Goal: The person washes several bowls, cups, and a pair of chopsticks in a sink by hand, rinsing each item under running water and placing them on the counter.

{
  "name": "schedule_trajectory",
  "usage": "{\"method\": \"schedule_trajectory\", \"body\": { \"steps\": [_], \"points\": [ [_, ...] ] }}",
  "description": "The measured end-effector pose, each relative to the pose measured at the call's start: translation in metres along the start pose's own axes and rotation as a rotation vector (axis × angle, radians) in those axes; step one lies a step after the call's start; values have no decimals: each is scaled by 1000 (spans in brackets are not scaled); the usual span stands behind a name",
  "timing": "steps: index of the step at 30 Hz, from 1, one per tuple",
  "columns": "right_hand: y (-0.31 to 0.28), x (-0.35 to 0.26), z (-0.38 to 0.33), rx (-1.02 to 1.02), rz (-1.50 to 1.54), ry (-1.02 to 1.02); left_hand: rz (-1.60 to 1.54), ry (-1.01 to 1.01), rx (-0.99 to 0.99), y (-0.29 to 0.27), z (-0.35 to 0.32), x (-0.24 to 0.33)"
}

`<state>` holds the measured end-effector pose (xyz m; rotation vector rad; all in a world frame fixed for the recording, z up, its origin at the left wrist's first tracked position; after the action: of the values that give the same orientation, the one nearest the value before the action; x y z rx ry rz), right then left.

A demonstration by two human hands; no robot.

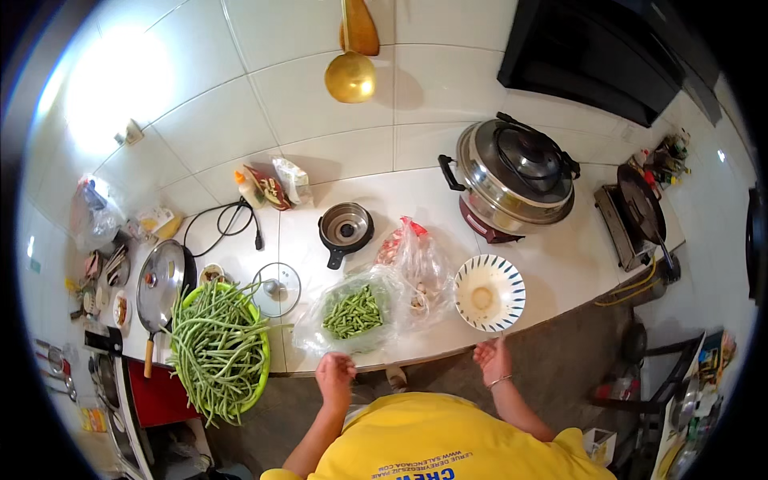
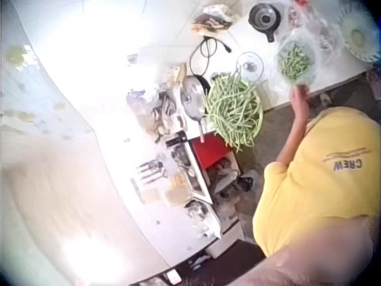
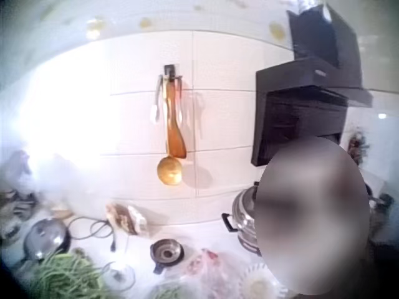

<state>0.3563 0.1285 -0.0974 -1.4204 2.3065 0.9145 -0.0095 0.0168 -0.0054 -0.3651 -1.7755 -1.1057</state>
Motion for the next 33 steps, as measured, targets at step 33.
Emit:
{"method": "schedule_trajectory", "body": {
  "steps": [33],
  "points": [
    [257,-42,-91,-780,-140,157,77,-182,-286,64,55,88]
  ]
}}
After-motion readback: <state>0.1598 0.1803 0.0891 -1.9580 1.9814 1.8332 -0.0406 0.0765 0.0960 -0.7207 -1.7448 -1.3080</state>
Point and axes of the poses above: each hand's wrist, its own z-axis towards the middle knuckle, its own y-axis out of the palm, x = y × z, the point moved 2 cm from there along z, towards the middle knuckle, and after that the axes turned 11 degrees about y, right-handed, at the moved point
